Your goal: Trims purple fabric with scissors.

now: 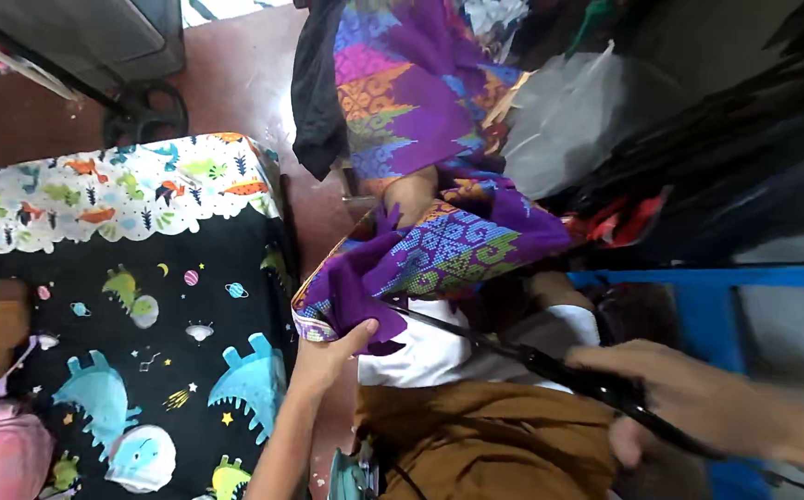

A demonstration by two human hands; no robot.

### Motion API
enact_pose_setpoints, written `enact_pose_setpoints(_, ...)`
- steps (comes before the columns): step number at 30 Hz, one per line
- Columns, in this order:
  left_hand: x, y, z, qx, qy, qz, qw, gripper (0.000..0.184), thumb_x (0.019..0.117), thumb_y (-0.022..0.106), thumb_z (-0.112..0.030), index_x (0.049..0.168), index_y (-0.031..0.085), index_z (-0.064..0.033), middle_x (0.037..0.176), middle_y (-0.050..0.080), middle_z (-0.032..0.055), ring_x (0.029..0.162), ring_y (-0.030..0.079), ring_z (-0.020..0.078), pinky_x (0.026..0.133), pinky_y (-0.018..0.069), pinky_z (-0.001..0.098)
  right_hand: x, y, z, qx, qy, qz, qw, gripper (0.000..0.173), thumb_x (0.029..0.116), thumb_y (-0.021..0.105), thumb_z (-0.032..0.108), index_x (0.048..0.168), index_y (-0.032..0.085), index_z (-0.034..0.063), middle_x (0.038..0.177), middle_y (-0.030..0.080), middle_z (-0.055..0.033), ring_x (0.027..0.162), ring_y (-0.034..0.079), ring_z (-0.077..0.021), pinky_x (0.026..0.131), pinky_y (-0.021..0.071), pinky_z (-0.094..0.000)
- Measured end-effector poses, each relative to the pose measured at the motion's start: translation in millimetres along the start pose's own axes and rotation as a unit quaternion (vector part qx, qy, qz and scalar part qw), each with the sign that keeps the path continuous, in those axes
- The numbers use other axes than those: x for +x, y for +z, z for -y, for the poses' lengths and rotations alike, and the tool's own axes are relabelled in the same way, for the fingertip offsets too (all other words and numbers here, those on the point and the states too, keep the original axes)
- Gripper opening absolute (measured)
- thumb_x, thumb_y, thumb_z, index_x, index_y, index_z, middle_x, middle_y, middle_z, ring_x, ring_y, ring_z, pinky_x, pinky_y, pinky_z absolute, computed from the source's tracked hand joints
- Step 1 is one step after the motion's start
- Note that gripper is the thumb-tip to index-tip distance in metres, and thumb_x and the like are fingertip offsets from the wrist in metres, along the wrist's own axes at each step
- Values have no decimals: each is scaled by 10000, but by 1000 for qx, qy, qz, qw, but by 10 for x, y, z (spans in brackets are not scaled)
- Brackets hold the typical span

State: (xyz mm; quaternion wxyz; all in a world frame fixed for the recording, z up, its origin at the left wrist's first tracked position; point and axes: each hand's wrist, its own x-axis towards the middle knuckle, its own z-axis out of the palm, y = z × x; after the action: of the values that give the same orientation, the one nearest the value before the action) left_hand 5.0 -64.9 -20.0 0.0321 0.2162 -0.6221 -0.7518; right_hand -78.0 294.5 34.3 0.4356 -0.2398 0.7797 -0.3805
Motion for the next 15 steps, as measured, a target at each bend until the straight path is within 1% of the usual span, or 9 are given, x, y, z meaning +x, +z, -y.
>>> enact_pose_setpoints(2, -51, 38, 42, -25, -4, 10, 1000, 515, 774, 852, -95, 1199, 569, -32, 1009, 754, -50, 954, 724, 69, 891, 616, 299, -78, 197, 80, 41, 20, 10, 999, 778, 696, 624, 854, 947, 687, 120, 682, 596, 59, 604, 542, -3, 529, 468, -237)
enact_pose_setpoints(4, -106, 86, 82, -45, -13, 8, 999, 520, 771, 864, -114, 1197, 574, -48, 1011, 756, -60, 951, 724, 64, 886, 616, 298, -172, 422, 161, 113, 61, 23, 991, 744, 720, 694, 771, 1012, 688, 88, 732, 612, 45, 641, 553, -14, 573, 480, -248)
enact_pose_setpoints(6, -147, 122, 116, -49, -20, -6, 999, 555, 759, 873, -136, 1204, 555, -46, 1002, 750, -63, 940, 722, 59, 873, 618, 293, -257, 680, 229, 150, 66, 0, 987, 750, 762, 696, 713, 1025, 681, 11, 757, 636, -43, 667, 580, -98, 602, 497, -328)
enact_pose_setpoints(7, -163, 138, 125, -54, -21, -12, 998, 578, 756, 878, -139, 1216, 541, -44, 1005, 746, -58, 942, 722, 64, 873, 619, 299, -293, 792, 273, 163, 60, -10, 985, 751, 791, 675, 702, 1023, 669, -12, 765, 632, -71, 680, 583, -118, 615, 496, -340)
enact_pose_setpoints(10, -226, 192, 146, -63, -29, -21, 997, 566, 753, 888, -162, 1203, 560, -66, 996, 751, -70, 931, 722, 53, 864, 622, 294, -391, 1052, 346, 198, 62, -35, 978, 828, 789, 608, 787, 999, 662, -12, 759, 625, -74, 672, 578, -114, 609, 499, -330)
enact_pose_setpoints(11, -249, 204, 148, -57, -33, -22, 998, 553, 753, 884, -172, 1191, 564, -68, 983, 749, -77, 923, 720, 44, 854, 622, 286, -412, 1094, 377, 204, 78, -42, 975, 860, 761, 622, 796, 1003, 668, -28, 773, 636, -91, 679, 578, -132, 622, 493, -355)
enact_pose_setpoints(13, -263, 193, 172, -62, -22, -10, 998, 534, 751, 900, -219, 1177, 606, -86, 980, 757, -69, 921, 724, 50, 851, 624, 290, -422, 1147, 364, 192, 95, -38, 976, 893, 744, 617, 823, 1036, 653, -20, 817, 634, -87, 707, 582, -134, 656, 514, -342)
enact_pose_setpoints(14, -264, 187, 181, -60, -17, -5, 998, 523, 750, 901, -239, 1163, 611, -102, 974, 757, -77, 916, 723, 42, 845, 624, 281, -410, 1137, 397, 192, 110, -29, 975, 873, 765, 663, 755, 1068, 644, -63, 846, 639, -145, 726, 590, -198, 681, 514, -392)
enact_pose_setpoints(15, -269, 182, 190, -60, -15, -4, 998, 507, 745, 905, -250, 1146, 625, -115, 963, 758, -79, 905, 724, 40, 833, 625, 277, -390, 1116, 463, 195, 131, -23, 972, 826, 780, 736, 640, 1097, 638, -117, 885, 650, -219, 754, 599, -272, 719, 511, -445)
